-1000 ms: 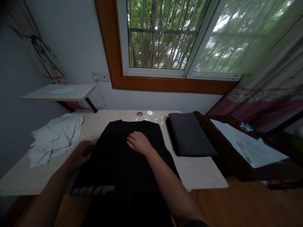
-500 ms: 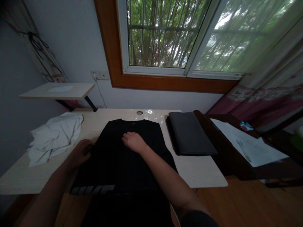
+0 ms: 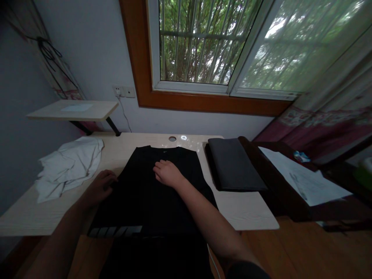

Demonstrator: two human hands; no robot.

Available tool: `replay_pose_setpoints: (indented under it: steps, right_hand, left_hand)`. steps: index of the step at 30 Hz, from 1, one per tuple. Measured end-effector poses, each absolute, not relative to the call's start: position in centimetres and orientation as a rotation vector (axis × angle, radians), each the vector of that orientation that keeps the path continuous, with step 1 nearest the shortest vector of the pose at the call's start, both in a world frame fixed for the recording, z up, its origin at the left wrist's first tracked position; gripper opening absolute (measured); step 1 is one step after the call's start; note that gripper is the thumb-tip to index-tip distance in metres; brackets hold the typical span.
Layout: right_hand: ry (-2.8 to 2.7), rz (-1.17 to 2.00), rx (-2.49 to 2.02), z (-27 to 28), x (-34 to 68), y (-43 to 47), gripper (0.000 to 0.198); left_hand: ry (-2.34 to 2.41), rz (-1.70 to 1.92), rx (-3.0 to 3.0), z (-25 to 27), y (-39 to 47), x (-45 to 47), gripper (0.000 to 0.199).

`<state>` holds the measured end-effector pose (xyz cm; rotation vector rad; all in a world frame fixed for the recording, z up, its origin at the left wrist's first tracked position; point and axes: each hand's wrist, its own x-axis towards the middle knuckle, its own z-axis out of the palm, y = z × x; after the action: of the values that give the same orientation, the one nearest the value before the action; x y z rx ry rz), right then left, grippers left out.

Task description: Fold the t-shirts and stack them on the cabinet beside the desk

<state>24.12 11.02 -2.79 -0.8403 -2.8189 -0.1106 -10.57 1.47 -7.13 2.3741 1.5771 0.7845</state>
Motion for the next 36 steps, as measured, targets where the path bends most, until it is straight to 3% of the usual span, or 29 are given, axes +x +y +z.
replay_pose_setpoints:
  steps: [12,19,29,36]
  right_hand:
    - [-2.820,-0.013,-0.526,-3.3,17.5,5.1,0.034]
    - [-2.803,-0.133,-0.552,-4.2,14.4,3.7,0.014]
    - [-2.782,-0.031,-0.553,-4.8,15.5,4.6,0.018]
    - [-2.602,0.118,-0.905,-4.1,20.1,8.1,0.017]
  left_hand:
    - [1.602,0.812,2.294,-7.5,1.7,-10.6,0.039]
    - [1.596,0.813,2.307,-7.5,1.8,-10.6,0.035]
    - [1.570,0.782,2.362,-6.9,1.6,-10.6,0.028]
    - [1.587,0.807,2.317,-7.0,1.9,-10.6,0.016]
